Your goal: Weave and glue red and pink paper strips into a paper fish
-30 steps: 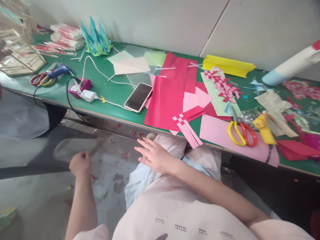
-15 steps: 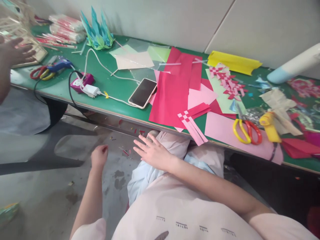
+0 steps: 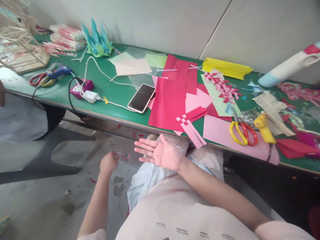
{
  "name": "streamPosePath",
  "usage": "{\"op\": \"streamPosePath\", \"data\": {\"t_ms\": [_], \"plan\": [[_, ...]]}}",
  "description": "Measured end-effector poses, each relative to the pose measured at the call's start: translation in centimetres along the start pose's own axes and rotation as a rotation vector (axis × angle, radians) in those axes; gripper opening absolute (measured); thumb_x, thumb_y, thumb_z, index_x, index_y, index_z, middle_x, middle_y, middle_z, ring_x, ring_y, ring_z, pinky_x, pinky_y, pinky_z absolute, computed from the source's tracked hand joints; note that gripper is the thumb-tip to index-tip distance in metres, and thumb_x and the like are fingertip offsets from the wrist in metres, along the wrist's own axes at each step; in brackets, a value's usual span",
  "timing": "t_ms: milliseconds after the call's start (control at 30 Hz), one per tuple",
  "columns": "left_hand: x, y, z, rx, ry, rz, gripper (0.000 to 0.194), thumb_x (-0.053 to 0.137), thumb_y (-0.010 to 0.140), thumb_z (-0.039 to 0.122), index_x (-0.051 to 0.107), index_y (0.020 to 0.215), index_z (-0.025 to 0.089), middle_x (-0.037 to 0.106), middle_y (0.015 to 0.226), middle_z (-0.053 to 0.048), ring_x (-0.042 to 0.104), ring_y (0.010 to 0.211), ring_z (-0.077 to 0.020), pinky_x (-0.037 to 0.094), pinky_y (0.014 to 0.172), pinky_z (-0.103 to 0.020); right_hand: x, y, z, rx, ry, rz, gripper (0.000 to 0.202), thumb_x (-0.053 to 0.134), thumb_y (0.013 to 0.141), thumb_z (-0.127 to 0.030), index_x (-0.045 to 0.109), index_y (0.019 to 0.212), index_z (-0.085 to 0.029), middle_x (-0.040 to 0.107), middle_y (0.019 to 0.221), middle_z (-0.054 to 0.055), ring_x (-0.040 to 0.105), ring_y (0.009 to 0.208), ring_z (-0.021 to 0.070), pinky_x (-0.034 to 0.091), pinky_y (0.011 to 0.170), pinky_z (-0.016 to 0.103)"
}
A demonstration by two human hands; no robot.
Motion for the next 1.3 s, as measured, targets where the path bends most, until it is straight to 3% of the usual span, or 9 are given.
{"op": "streamPosePath", "data": {"t_ms": [200,333,433,500,667,867,1067,1200,1300], "plan": [[-2.6,-1.5,2.5,0.035,-0.031,0.054,0.041,0.046,0.088,0.045,0.058,0.117,0.019,0.072,0.091,-0.011,0.068,0.084,-0.0267,0.044,0.068,-0.033,-0.1,-0.4,-0.2,-0.019,0.163,0.023,0.06,0.023,0.098,-0.057,0.055,0.128,-0.016,0.039,0.152,0.013,0.046,0.133,0.0246,0.036,0.109,0.045],[-6.0,-3.2,5.7,0.138,-0.102,0.165,0.057,0.05,0.087,0.039,0.036,0.139,0.021,0.069,0.115,-0.009,0.068,0.087,-0.0207,0.043,0.068,-0.029,-1.2,-0.5,-0.3,-0.065,0.126,0.073,0.054,0.034,0.096,-0.057,0.059,0.124,-0.018,0.054,0.139,0.013,0.058,0.118,0.0226,0.046,0.097,0.039],[-8.3,-4.2,8.5,0.199,-0.141,0.202,0.033,0.045,0.09,0.037,0.056,0.119,0.025,0.073,0.096,-0.002,0.068,0.084,-0.0193,0.042,0.066,-0.027,-2.9,-1.2,-1.3,-0.191,-0.096,0.211,0.043,0.055,0.089,-0.056,0.069,0.1,-0.017,0.07,0.1,0.009,0.066,0.08,0.0156,0.05,0.065,0.024],[-9.8,-4.8,10.6,0.226,-0.16,0.235,0.028,0.044,0.091,0.037,0.062,0.108,0.026,0.074,0.085,0.0,0.068,0.08,-0.0191,0.041,0.064,-0.026,-3.7,-2.3,-2.6,-0.275,-0.294,0.309,0.041,0.063,0.084,-0.054,0.068,0.078,-0.015,0.065,0.072,0.003,0.058,0.058,0.0104,0.041,0.049,0.02],[-12.1,-5.9,16.7,0.368,-0.287,0.251,0.026,0.047,0.089,0.041,0.067,0.1,0.027,0.074,0.076,0.002,0.07,0.07,-0.016,0.043,0.06,-0.022,-5.0,-6.5,-6.2,-0.334,-0.618,0.518,0.041,0.064,0.082,-0.054,0.068,0.074,-0.014,0.056,0.059,-0.001,0.051,0.049,0.0087,0.037,0.043,0.019],[-13.1,-7.2,24.5,0.606,-0.287,0.263,0.024,0.051,0.087,0.04,0.069,0.096,0.026,0.074,0.073,0.002,0.07,0.067,-0.0153,0.045,0.06,-0.021,-7.2,-12.8,-10.9,-0.441,-0.924,0.836,0.022,0.067,0.081,-0.035,0.073,0.074,-0.015,0.061,0.056,0.0,0.056,0.05,0.0114,0.041,0.049,0.022],[-12.4,-7.5,30.7,0.707,-0.251,0.212,0.027,0.05,0.085,0.039,0.067,0.102,0.027,0.075,0.08,0.0,0.071,0.073,-0.0181,0.045,0.06,-0.024,-9.7,-18.4,-14.4,-0.55,-1.274,1.124,0.018,0.067,0.083,-0.03,0.072,0.068,-0.02,0.07,0.067,0.002,0.061,0.062,0.016,0.044,0.061,0.026],[-11.7,-7.7,34.1,0.76,-0.206,0.186,0.027,0.047,0.087,0.039,0.066,0.102,0.027,0.074,0.087,-0.001,0.07,0.079,-0.02,0.046,0.062,-0.026,-12.2,-21.9,-15.6,-0.538,-1.301,1.279,0.008,0.069,0.08,-0.025,0.069,0.073,-0.021,0.073,0.075,0.003,0.065,0.066,0.0173,0.048,0.064,0.027],[-11.7,-7.7,36.1,0.816,-0.135,0.26,0.027,0.046,0.088,0.037,0.065,0.103,0.026,0.072,0.093,-0.003,0.067,0.082,-0.0213,0.048,0.067,-0.029,-13.6,-24.1,-16.1,-0.53,-1.299,1.346,0.005,0.069,0.079,-0.024,0.066,0.08,-0.02,0.072,0.077,0.003,0.066,0.068,0.0174,0.051,0.066,0.028]]}}
Point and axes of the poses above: each hand's wrist, its own y-axis towards the middle knuckle, its own x-axis out of the palm, z = x × y, the point moved 8 cm from there along y, towards the middle knuckle
